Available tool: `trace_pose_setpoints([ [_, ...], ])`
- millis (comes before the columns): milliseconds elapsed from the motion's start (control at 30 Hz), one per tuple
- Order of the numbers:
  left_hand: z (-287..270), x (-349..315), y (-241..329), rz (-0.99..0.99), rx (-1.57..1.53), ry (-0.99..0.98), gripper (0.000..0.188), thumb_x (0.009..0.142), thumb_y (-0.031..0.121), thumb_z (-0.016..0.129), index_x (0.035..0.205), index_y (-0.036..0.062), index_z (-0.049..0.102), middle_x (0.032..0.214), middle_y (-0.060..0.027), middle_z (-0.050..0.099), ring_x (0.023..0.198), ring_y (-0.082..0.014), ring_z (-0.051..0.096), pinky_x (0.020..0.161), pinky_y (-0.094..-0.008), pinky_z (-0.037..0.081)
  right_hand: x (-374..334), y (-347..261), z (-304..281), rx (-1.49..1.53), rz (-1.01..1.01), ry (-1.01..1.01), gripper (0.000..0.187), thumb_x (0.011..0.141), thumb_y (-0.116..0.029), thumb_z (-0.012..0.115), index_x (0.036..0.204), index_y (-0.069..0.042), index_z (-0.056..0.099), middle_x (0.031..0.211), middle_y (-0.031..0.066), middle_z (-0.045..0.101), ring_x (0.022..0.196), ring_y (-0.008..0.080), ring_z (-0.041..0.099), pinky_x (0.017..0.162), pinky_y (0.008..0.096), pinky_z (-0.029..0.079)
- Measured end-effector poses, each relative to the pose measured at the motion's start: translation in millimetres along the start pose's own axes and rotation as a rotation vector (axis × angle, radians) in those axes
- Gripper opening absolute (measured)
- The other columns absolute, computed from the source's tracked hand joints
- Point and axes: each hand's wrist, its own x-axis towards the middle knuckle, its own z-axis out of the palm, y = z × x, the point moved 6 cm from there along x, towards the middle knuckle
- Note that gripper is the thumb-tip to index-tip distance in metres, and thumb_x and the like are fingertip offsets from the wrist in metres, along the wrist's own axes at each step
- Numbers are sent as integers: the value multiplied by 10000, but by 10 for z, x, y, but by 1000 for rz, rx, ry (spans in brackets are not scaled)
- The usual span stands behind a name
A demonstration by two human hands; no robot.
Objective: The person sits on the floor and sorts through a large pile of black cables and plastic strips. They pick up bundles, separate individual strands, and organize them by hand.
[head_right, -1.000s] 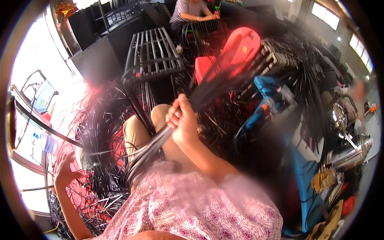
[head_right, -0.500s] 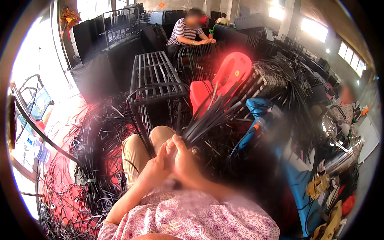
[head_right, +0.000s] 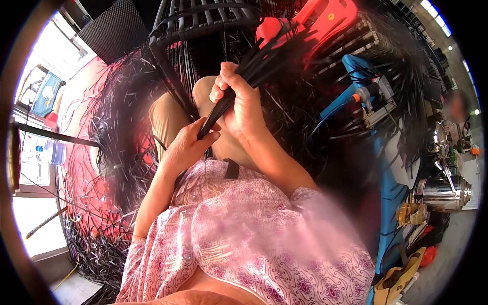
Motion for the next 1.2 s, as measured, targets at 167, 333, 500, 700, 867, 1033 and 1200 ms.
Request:
trace_pose_setpoints([
  [167,94,134,-137,-131,-450,-305,248,925,245,602,994,6,597,596,5,491,516,-141,485,495,-318,377,123,-40,-65,-182,-34,23,555,815,-111,703,1272,20,416,766,61,573,669,176,569,660,320,478],
  [333,106,232,-220,-366,-929,-548,191,912,215,626,1002,49,597,554,69,344,456,-44,318,436,-214,239,290,-64,-165,-190,49,-112,914,736,-88,757,1453,3,196,919,112,643,812,231,641,800,379,526],
  [500,163,301,-227,-369,-1164,-729,273,887,227,651,946,-21,552,547,73,335,428,-21,303,382,-200,235,371,-80,-443,-137,84,-303,850,751,-287,807,1437,-70,355,1104,74,625,1023,238,612,895,403,504],
  [700,325,338,-308,-412,-1274,-828,278,900,241,639,947,-18,550,542,73,338,420,-10,298,371,-188,237,485,-19,-515,15,50,-227,529,840,-154,701,1329,-137,499,1165,121,646,1038,265,640,895,413,521],
  [867,373,380,-412,-439,-1250,-803,276,913,247,627,999,-5,552,563,57,378,443,-41,350,414,-209,299,505,45,-481,140,169,-201,265,904,-130,624,1158,-105,556,768,50,592,633,151,566,593,297,467],
  [1033,24,675,-362,-42,-421,-354,428,931,320,622,1146,-42,543,799,-61,580,766,-167,590,727,-292,480,375,-135,-454,-163,5,130,147,917,-152,620,1026,-68,570,631,1,475,491,83,415,479,243,346],
  [1200,-510,802,335,272,-26,101,258,926,143,620,1150,16,614,1042,-44,625,944,-98,578,822,-250,466,178,-141,-342,-383,-32,290,132,898,-145,632,969,-41,592,630,-1,484,475,74,414,454,230,323],
])
